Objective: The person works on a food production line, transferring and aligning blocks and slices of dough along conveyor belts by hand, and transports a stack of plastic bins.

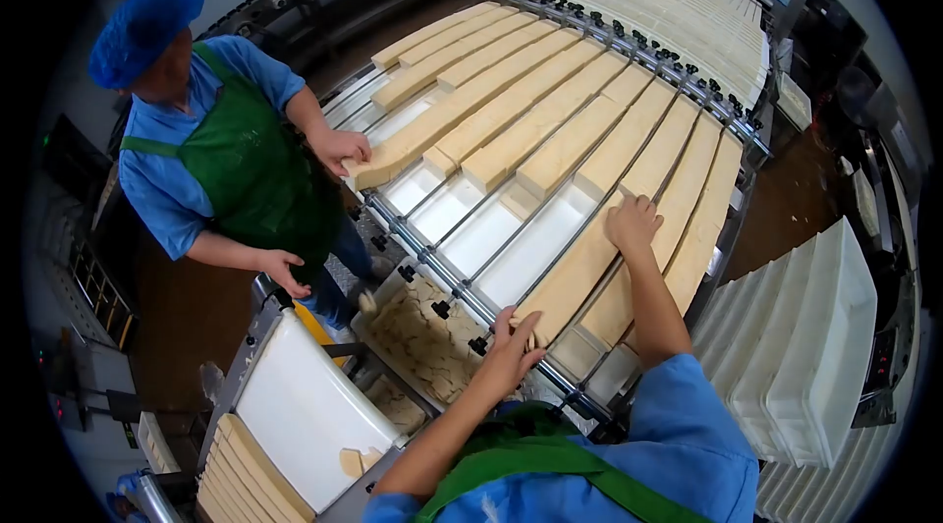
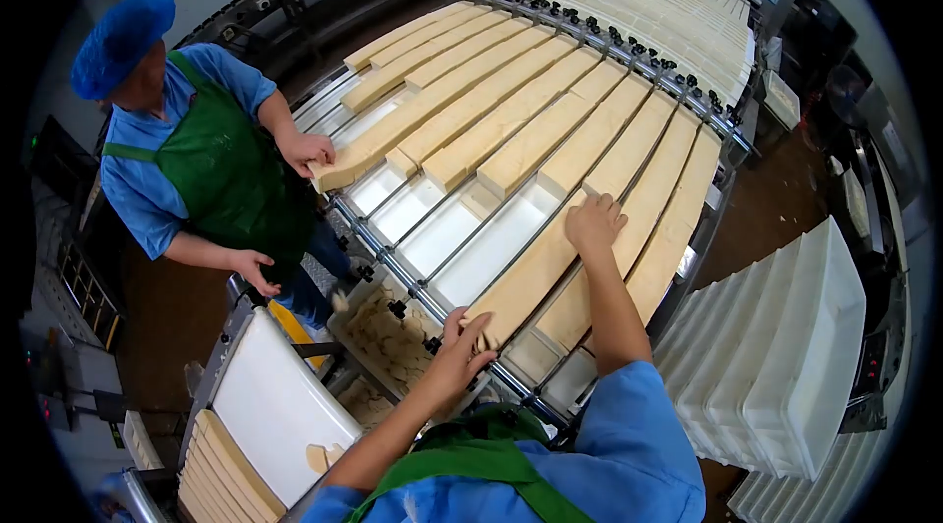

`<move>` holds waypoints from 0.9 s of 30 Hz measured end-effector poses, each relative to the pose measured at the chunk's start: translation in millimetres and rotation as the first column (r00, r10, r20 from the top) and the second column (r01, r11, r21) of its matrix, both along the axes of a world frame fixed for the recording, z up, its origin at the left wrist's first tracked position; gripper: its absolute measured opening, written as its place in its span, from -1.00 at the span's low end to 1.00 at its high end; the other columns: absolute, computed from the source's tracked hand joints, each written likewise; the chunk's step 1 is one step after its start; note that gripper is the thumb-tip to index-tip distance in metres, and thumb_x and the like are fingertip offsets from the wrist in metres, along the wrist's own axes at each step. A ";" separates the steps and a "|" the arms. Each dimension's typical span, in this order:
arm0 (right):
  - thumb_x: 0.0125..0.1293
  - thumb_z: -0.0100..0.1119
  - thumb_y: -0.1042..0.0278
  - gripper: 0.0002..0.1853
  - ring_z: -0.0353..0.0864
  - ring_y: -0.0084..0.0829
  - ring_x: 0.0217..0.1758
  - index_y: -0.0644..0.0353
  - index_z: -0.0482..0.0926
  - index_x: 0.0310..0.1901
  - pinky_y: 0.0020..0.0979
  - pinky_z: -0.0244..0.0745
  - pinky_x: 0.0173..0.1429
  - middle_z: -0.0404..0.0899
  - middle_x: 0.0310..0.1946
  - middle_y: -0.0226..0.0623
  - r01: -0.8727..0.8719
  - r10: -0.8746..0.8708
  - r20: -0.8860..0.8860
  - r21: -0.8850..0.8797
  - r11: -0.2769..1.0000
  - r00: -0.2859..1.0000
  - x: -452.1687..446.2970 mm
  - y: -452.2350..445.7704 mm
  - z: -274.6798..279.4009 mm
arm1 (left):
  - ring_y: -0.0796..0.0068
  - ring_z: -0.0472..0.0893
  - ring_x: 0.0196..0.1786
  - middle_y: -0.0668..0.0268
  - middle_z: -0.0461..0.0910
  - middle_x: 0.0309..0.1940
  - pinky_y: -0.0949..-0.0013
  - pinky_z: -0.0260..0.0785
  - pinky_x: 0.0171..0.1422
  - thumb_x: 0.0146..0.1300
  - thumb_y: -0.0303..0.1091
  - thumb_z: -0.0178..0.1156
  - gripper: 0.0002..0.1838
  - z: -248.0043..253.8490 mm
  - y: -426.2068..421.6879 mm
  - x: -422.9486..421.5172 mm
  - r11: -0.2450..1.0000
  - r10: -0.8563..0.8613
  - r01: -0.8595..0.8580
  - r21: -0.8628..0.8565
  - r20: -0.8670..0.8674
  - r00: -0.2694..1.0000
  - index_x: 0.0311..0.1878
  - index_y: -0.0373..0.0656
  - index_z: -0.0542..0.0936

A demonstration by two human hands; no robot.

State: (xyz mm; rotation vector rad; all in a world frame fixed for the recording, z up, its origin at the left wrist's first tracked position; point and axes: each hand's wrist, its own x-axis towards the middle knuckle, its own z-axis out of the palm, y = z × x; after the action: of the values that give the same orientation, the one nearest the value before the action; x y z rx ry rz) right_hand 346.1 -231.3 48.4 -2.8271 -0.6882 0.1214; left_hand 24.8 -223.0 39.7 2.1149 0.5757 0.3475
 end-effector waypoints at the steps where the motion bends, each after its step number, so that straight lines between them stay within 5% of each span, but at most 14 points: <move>1: 0.23 -0.11 0.12 -0.41 0.08 -0.04 0.41 0.28 0.32 0.25 0.01 -0.12 0.40 0.22 0.32 0.02 0.017 -0.017 -0.007 0.010 1.000 1.000 -4.2 0.0 4.0 | -0.08 0.41 0.10 -0.09 -0.03 0.33 0.19 0.30 0.21 0.25 -0.43 0.19 -0.41 -6.2 3.6 8.3 0.998 -0.036 0.036 -0.048 0.016 0.999 0.33 0.00 0.26; 7: 0.28 -0.02 -0.07 -0.27 -0.02 0.10 0.45 0.26 0.16 0.36 0.05 -0.18 0.47 0.11 0.37 0.08 -0.043 0.020 0.224 0.096 0.994 0.974 -16.8 0.7 -54.4 | -0.14 0.40 0.17 -0.10 0.07 0.34 0.19 0.34 0.18 0.15 -0.68 -0.03 -0.40 -11.1 2.2 19.9 0.995 0.030 -0.028 -0.091 0.019 0.999 0.28 0.02 0.35; 10: 0.28 0.04 -0.07 -0.25 0.01 0.12 0.45 0.33 0.19 0.33 0.04 -0.06 0.46 0.06 0.39 0.15 -0.030 0.020 0.186 0.054 0.998 0.982 -19.8 3.5 -38.1 | -0.06 0.48 0.08 0.01 0.09 0.35 0.18 0.39 0.09 0.13 -0.68 -0.04 -0.40 -16.5 -1.1 -5.0 0.973 0.172 -0.203 0.112 0.234 0.957 0.26 0.03 0.35; 12: 0.24 0.11 -0.03 -0.33 0.23 0.10 0.34 0.44 0.35 0.17 -0.05 0.13 0.38 0.29 0.25 0.18 -0.125 0.138 0.344 -0.060 0.990 0.929 -24.4 6.4 -33.5 | -0.02 0.49 0.06 0.02 0.09 0.34 0.21 0.37 0.11 0.13 -0.67 -0.03 -0.40 -0.8 -0.7 -35.3 0.964 0.267 -0.264 -0.043 0.199 0.943 0.27 0.02 0.33; 14: 0.27 0.07 -0.02 -0.37 0.25 0.04 0.33 0.29 0.35 0.23 -0.09 0.19 0.35 0.31 0.26 0.10 -0.139 0.155 0.393 -0.070 0.988 0.907 -55.2 12.9 -25.4 | 0.01 0.46 0.07 -0.03 0.04 0.34 0.23 0.35 0.15 0.17 -0.63 0.01 -0.40 -13.2 1.8 -65.8 0.938 0.346 -0.336 -0.081 0.210 0.915 0.31 -0.02 0.30; 15: 0.29 0.03 -0.07 -0.32 0.11 0.08 0.41 0.19 0.24 0.33 0.04 0.08 0.39 0.19 0.35 0.02 -0.203 0.207 0.251 -0.043 0.978 0.945 -68.1 16.3 -22.2 | 0.02 0.42 0.11 -0.02 0.03 0.34 0.22 0.33 0.18 0.19 -0.60 0.03 -0.42 -12.4 1.4 -82.1 0.901 0.425 -0.433 -0.008 0.210 0.880 0.31 -0.04 0.29; 16: 0.30 0.01 -0.08 -0.34 0.05 0.11 0.43 0.14 0.25 0.33 0.09 0.06 0.38 0.17 0.37 -0.02 -0.330 0.298 0.330 0.044 0.943 0.896 -71.0 19.9 -48.3 | 0.03 0.39 0.16 -0.02 0.01 0.34 0.22 0.31 0.21 0.21 -0.57 0.05 -0.43 -11.5 0.9 -98.9 0.851 0.499 -0.521 0.065 0.207 0.842 0.32 -0.06 0.29; 20: 0.22 0.13 0.03 -0.34 0.02 0.17 0.42 0.10 0.26 0.32 0.13 0.02 0.38 0.16 0.36 0.01 -0.643 0.586 0.346 0.071 0.762 0.733 -165.6 42.8 -57.2 | -0.07 0.28 0.27 -0.06 0.13 0.28 0.19 0.21 0.33 0.23 -0.44 0.14 -0.48 -31.0 -0.1 -185.4 0.676 0.731 -0.734 -0.072 0.192 0.655 0.27 -0.14 0.30; 24: 0.13 0.20 0.19 -0.40 0.04 0.18 0.41 0.13 0.36 0.23 0.13 -0.04 0.40 0.14 0.36 0.02 -0.894 0.828 0.338 0.190 0.406 0.448 -267.2 68.6 -83.1 | -0.10 0.24 0.29 -0.07 0.22 0.22 0.11 0.13 0.37 0.19 -0.40 0.19 -0.48 -72.6 -15.5 -282.2 0.348 0.930 -0.937 -0.011 0.133 0.344 0.22 -0.25 0.32; 27: 0.12 0.20 0.20 -0.41 0.00 0.16 0.43 0.15 0.38 0.21 0.09 -0.07 0.41 0.12 0.37 0.02 -0.948 0.926 0.222 0.160 0.273 0.305 -356.3 79.0 -72.8 | -0.08 0.22 0.29 -0.09 0.26 0.20 0.05 0.09 0.36 0.12 -0.36 0.28 -0.37 -93.1 -38.2 -368.3 0.036 0.995 -0.976 0.213 0.084 0.055 0.25 -0.26 0.29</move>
State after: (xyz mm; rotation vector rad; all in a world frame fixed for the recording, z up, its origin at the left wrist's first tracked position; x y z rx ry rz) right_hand -10.2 -152.3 -24.4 -1.7400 -2.1558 0.0814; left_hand -343.5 -261.2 -53.4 1.4810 2.2086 1.1485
